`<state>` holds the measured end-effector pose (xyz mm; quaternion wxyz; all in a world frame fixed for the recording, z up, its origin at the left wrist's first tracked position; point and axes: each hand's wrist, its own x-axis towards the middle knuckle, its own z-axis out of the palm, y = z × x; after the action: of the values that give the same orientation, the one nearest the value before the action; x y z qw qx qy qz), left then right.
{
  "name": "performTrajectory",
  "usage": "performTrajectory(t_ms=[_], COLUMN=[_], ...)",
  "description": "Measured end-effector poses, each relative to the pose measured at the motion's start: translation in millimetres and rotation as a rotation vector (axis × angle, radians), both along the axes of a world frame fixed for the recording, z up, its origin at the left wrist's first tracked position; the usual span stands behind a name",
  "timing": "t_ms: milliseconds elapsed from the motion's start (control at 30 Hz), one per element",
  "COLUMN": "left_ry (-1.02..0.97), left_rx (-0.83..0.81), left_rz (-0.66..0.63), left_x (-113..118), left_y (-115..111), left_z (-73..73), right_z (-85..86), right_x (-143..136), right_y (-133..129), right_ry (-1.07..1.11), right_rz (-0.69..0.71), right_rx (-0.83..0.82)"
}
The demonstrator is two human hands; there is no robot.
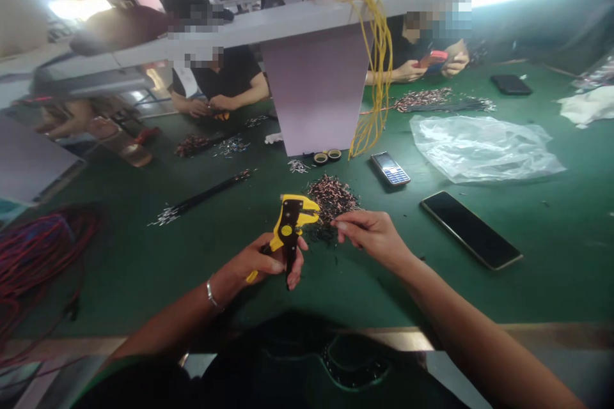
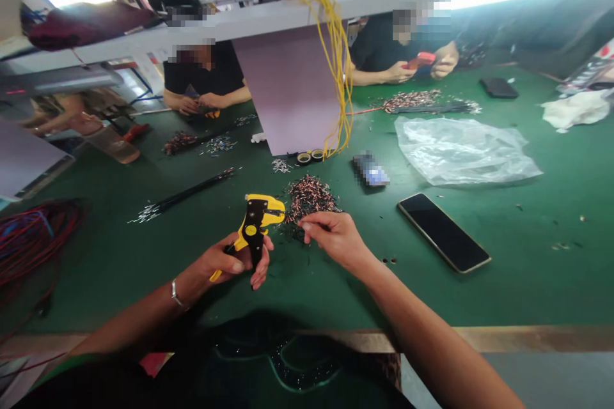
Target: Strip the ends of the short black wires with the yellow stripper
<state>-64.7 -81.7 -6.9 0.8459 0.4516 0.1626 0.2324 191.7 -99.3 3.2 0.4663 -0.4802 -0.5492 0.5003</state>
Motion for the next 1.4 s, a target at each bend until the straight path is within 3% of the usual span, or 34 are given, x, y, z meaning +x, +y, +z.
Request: performTrajectory(t_ms=[1400], left_ry=[0.009], left_rx=[-0.101], left_rz=[-0.119], left_x=[-2.4], left_y=[2.7], left_z=[-1.5], right_z=[-3.3], right_x=[9.0], right_y=[0.7], right_ry=[-0.164], right_rz=[0.053], right_rx=[0.177])
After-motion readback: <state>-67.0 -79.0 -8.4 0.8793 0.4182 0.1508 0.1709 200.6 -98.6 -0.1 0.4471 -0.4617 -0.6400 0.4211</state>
